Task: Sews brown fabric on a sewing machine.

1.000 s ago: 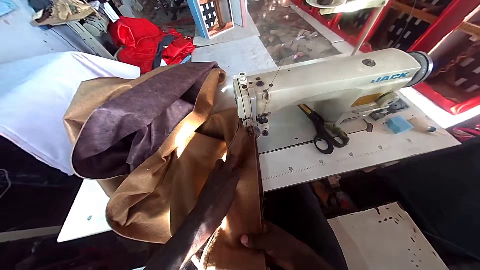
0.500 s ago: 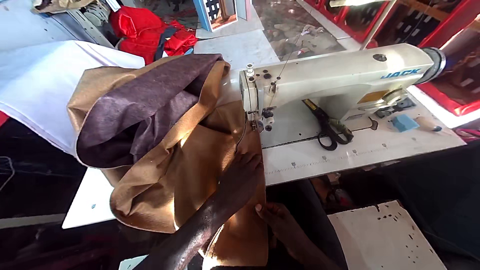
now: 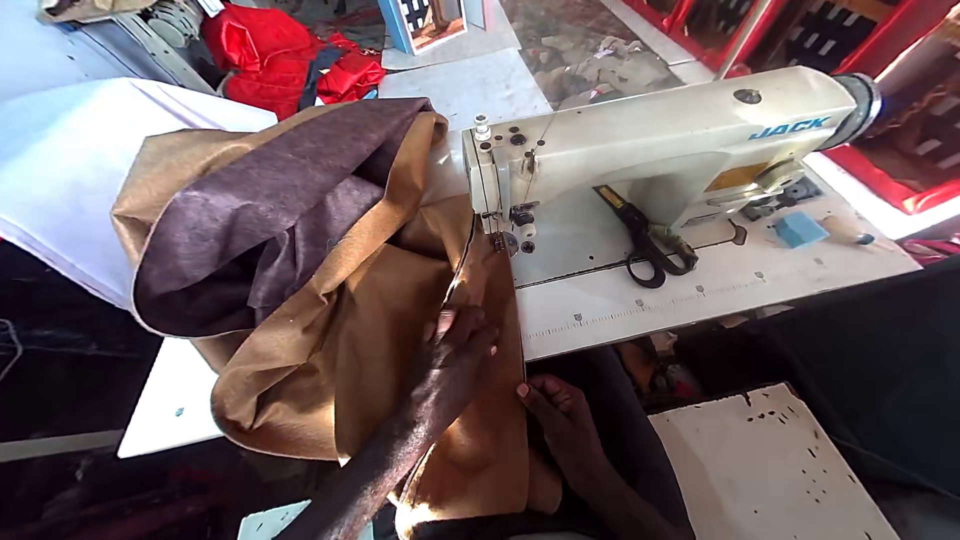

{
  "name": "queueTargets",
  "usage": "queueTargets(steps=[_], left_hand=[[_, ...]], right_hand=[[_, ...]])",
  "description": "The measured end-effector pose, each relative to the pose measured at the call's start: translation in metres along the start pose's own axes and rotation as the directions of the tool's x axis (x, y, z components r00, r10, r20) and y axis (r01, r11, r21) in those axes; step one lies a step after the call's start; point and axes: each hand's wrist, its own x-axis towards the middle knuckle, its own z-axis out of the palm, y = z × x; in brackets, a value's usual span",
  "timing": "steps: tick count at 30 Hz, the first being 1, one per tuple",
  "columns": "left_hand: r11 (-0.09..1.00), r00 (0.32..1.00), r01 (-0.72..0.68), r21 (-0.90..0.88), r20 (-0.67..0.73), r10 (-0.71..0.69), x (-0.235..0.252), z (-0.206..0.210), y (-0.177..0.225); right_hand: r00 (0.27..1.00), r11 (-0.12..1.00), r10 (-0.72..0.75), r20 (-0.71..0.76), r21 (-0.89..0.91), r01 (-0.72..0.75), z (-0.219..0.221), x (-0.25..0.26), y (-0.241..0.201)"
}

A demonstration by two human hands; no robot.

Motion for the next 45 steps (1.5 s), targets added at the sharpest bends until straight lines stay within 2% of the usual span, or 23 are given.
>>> queueTargets(steps=[2, 5, 8, 13, 15, 17, 19, 20, 24, 28, 32, 36, 45], left_hand=[[0.994, 0.984, 0.089, -0.062, -0.151, -0.098, -0.004, -0.002, -0.002], [0.949, 0.957, 0.2, -0.245, -0.159, -0.243, -0.006, -0.011, -0.009], [0.902, 0.948, 0.273, -0.336, -0.066, -0.311, -0.009, -0.015, -0.008], [0.914, 0.925, 0.373, -0.161, 0.141, -0.353, 0.003, -0.031, 0.014], [0.937, 0.92, 0.349, -0.02, 0.2, -0.338, 0.01, -0.045, 0.032], [0.975, 0.97, 0.217, 0.053, 0.101, -0.221, 0.008, -0.038, 0.038], [0.989, 0.987, 0.145, 0.001, 0.074, -0.144, 0.007, -0.023, 0.041], [0.988, 0.982, 0.145, -0.042, 0.129, -0.139, 0.008, -0.018, 0.041], [0.945, 0.914, 0.297, -0.136, 0.328, -0.24, 0.021, -0.012, 0.044], [0.904, 0.82, 0.419, -0.087, 0.465, -0.335, 0.034, -0.026, 0.05], [0.88, 0.793, 0.451, -0.149, 0.519, -0.319, 0.038, -0.028, 0.04], [0.859, 0.741, 0.478, -0.183, 0.609, -0.283, 0.05, -0.047, 0.049], [0.894, 0.786, 0.4, -0.201, 0.577, -0.222, 0.046, -0.043, 0.043]], right_hand=[[1.0, 1.0, -0.002, -0.023, 0.008, 0.002, 0.002, -0.001, -0.006], [1.0, 0.999, 0.023, -0.009, 0.029, -0.023, 0.001, -0.002, -0.013], [0.996, 0.997, 0.077, 0.035, 0.023, -0.078, -0.004, 0.0, -0.01], [0.985, 0.985, 0.155, 0.072, 0.066, -0.159, -0.011, 0.003, -0.003], [0.98, 0.981, 0.178, 0.089, 0.068, -0.184, -0.012, 0.004, -0.005], [0.975, 0.976, 0.195, 0.109, 0.081, -0.204, -0.013, 0.005, -0.007], [0.974, 0.975, 0.186, 0.131, 0.094, -0.199, -0.014, 0.005, -0.008], [0.975, 0.977, 0.177, 0.138, 0.097, -0.191, -0.013, 0.005, -0.008], [0.982, 0.992, 0.091, 0.166, 0.067, -0.103, -0.011, 0.007, -0.009], [0.976, 1.0, -0.009, 0.217, -0.013, 0.012, -0.009, 0.009, -0.016], [0.972, 0.99, -0.072, 0.223, -0.106, 0.097, -0.007, 0.012, -0.021], [0.975, 0.993, -0.059, 0.214, -0.084, 0.079, -0.002, 0.013, -0.023], [0.972, 0.998, -0.007, 0.235, 0.066, -0.009, -0.001, 0.015, -0.019]])
